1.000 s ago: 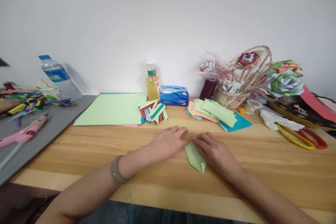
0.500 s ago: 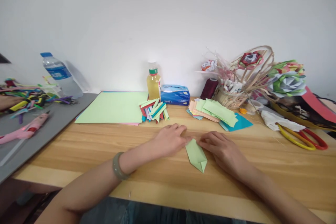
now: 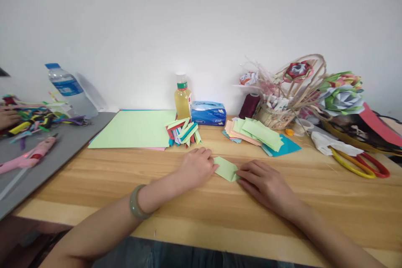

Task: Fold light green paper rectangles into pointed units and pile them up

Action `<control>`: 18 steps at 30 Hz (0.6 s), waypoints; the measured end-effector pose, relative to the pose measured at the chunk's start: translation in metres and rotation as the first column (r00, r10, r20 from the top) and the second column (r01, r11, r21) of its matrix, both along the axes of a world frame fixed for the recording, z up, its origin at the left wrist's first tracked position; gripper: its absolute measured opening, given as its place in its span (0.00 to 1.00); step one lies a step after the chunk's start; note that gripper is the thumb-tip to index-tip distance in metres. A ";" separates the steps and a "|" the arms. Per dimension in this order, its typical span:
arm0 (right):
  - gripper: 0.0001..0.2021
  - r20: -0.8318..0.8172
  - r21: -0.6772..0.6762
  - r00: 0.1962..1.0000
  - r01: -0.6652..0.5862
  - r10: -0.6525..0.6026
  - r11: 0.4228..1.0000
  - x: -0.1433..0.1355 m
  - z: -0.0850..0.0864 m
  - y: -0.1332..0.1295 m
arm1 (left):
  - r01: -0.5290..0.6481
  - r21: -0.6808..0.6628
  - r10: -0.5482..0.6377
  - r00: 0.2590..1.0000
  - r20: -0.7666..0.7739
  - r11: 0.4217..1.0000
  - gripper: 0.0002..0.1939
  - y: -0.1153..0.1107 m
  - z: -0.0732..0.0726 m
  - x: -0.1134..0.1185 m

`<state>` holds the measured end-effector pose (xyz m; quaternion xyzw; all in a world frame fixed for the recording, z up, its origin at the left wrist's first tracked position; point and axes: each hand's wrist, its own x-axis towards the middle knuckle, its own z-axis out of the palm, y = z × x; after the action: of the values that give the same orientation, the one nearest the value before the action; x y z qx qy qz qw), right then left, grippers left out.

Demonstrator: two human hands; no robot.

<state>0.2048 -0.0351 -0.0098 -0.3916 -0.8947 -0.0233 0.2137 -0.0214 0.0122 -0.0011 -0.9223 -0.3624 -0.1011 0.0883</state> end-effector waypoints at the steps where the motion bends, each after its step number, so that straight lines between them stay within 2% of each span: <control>1: 0.09 0.018 0.020 1.000 0.001 -0.001 1.000 0.001 0.000 0.001 | 0.015 0.000 -0.015 1.000 0.003 1.000 0.14 0.001 0.001 -0.001; 5: 0.11 0.061 0.117 0.997 0.034 -0.042 0.993 0.005 0.000 0.003 | 0.147 -0.028 -0.145 0.988 0.048 0.989 0.11 0.008 0.001 -0.010; 8: 0.12 0.033 0.172 0.998 0.054 -0.061 0.984 0.007 -0.002 0.002 | 0.244 -0.130 -0.226 0.964 0.136 0.961 0.08 0.014 -0.002 -0.014; 11: 0.09 -0.018 0.135 0.999 0.042 -0.040 0.990 0.006 -0.004 0.001 | 0.264 -0.239 -0.219 0.955 0.198 0.935 0.06 0.018 -0.002 -0.016; 14: 0.07 -0.040 0.068 0.999 0.003 -0.001 0.998 0.003 -0.005 0.000 | 0.234 -0.305 -0.170 0.960 0.221 0.923 0.05 0.018 0.002 -0.018; 18: 0.07 -0.027 0.044 0.999 -0.041 0.042 0.998 -0.001 0.001 -0.001 | 0.253 -0.403 -0.162 0.956 0.247 0.880 0.02 0.018 0.007 -0.021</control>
<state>0.2037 -0.0364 -0.0088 -0.3683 -0.8989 -0.0329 0.2352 -0.0419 0.0301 0.0054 -0.9370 -0.2817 -0.1223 -0.1667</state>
